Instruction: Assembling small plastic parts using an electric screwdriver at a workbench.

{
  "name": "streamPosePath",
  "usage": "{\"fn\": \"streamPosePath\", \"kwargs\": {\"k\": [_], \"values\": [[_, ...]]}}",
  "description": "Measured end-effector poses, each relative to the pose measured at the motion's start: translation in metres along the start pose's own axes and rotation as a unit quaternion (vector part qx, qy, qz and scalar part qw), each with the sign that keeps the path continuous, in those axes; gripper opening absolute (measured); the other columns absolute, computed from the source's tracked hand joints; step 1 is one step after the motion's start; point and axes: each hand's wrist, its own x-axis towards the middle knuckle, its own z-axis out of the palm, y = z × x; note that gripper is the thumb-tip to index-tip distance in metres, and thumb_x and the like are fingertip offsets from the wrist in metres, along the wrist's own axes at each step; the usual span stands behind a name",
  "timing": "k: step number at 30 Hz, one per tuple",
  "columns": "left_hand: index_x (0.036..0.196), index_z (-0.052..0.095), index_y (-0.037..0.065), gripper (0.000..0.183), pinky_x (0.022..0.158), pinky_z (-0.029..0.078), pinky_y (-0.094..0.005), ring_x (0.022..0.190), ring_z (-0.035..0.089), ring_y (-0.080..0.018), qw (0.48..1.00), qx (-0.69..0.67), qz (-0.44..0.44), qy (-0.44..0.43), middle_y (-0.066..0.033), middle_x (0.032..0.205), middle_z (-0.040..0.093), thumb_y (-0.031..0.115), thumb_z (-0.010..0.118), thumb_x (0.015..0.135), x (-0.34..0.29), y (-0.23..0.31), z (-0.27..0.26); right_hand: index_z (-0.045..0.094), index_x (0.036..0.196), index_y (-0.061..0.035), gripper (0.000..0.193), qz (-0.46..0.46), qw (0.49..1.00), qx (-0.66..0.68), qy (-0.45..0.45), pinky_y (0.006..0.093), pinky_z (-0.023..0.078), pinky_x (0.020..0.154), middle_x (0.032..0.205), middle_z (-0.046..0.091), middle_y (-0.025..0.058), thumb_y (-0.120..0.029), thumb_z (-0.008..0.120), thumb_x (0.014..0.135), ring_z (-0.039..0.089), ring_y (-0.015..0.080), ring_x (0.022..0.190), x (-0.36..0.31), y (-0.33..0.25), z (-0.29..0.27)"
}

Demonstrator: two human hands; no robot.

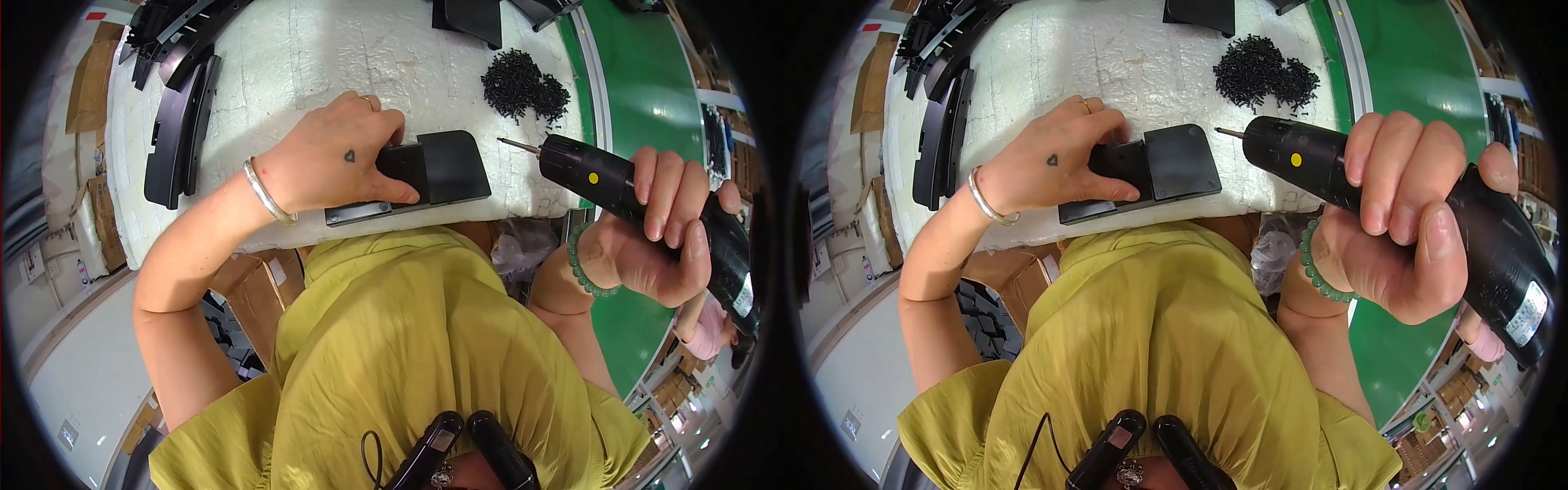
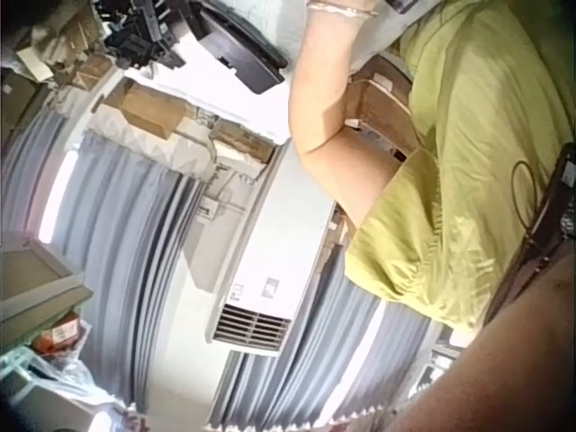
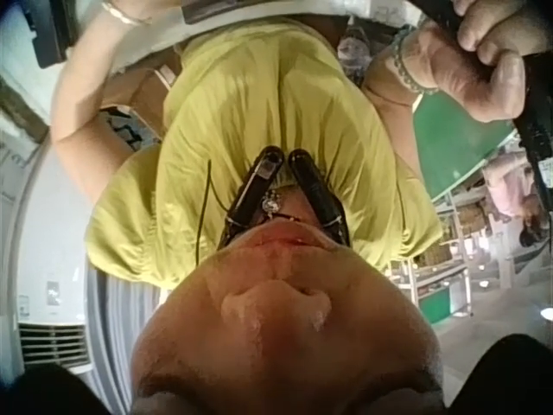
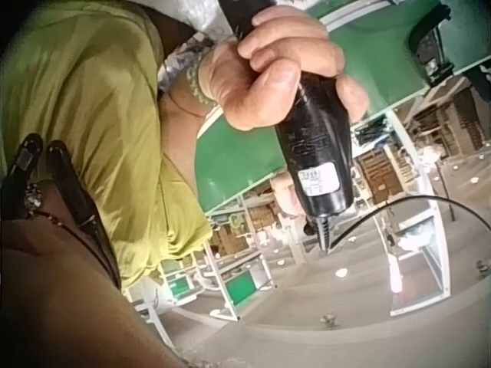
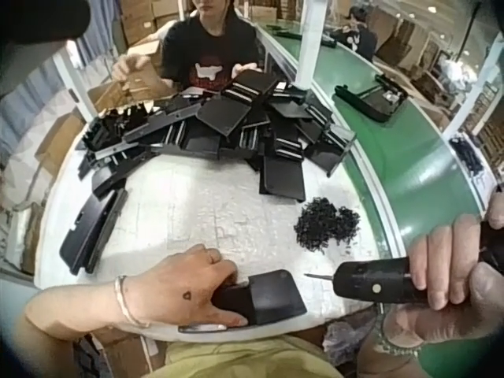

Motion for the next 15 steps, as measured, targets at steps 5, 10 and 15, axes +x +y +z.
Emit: {"fn": "streamPosePath", "kwargs": {"k": [5, 10, 15], "values": [[0.105, 0.051, 0.003, 0.064, 0.077, 0.041, -0.0332, 0.088, 0.046, -0.0282, 0.997, -0.021, 0.002, 0.078, -0.0105, 0.093, 0.048, 0.036, 0.080, 0.058, -0.008, 0.005, 0.001, 0.053, 0.103, -0.0096, 0.032, -0.001, 1.000, -0.001, -0.003, 0.0239, 0.032, 0.060, 0.058, 0.041, -0.0067, -0.011, 0.049, 0.071, 0.039, 0.0051, 0.050, 0.000, -0.002, -0.005], [0.107, 0.049, 0.001, 0.063, 0.078, 0.042, -0.0373, 0.090, 0.048, -0.0323, 0.994, -0.005, 0.004, 0.114, -0.0145, 0.095, 0.047, 0.025, 0.079, 0.056, -0.019, 0.019, 0.016, 0.052, 0.104, -0.0089, 0.033, -0.002, 1.000, 0.016, -0.013, 0.0241, 0.032, 0.060, 0.058, 0.040, -0.0064, -0.011, 0.049, 0.071, 0.039, 0.0054, 0.051, 0.001, -0.001, -0.006], [0.108, 0.047, 0.003, 0.065, 0.076, 0.042, -0.0375, 0.088, 0.049, -0.0325, 0.981, 0.015, 0.039, 0.189, -0.0138, 0.097, 0.046, 0.018, 0.079, 0.054, -0.014, 0.012, 0.013, 0.052, 0.104, -0.0085, 0.033, -0.007, 1.000, 0.011, -0.003, 0.0240, 0.032, 0.060, 0.058, 0.041, -0.0061, -0.010, 0.049, 0.071, 0.039, 0.0055, 0.051, 0.001, -0.003, -0.002]]}}
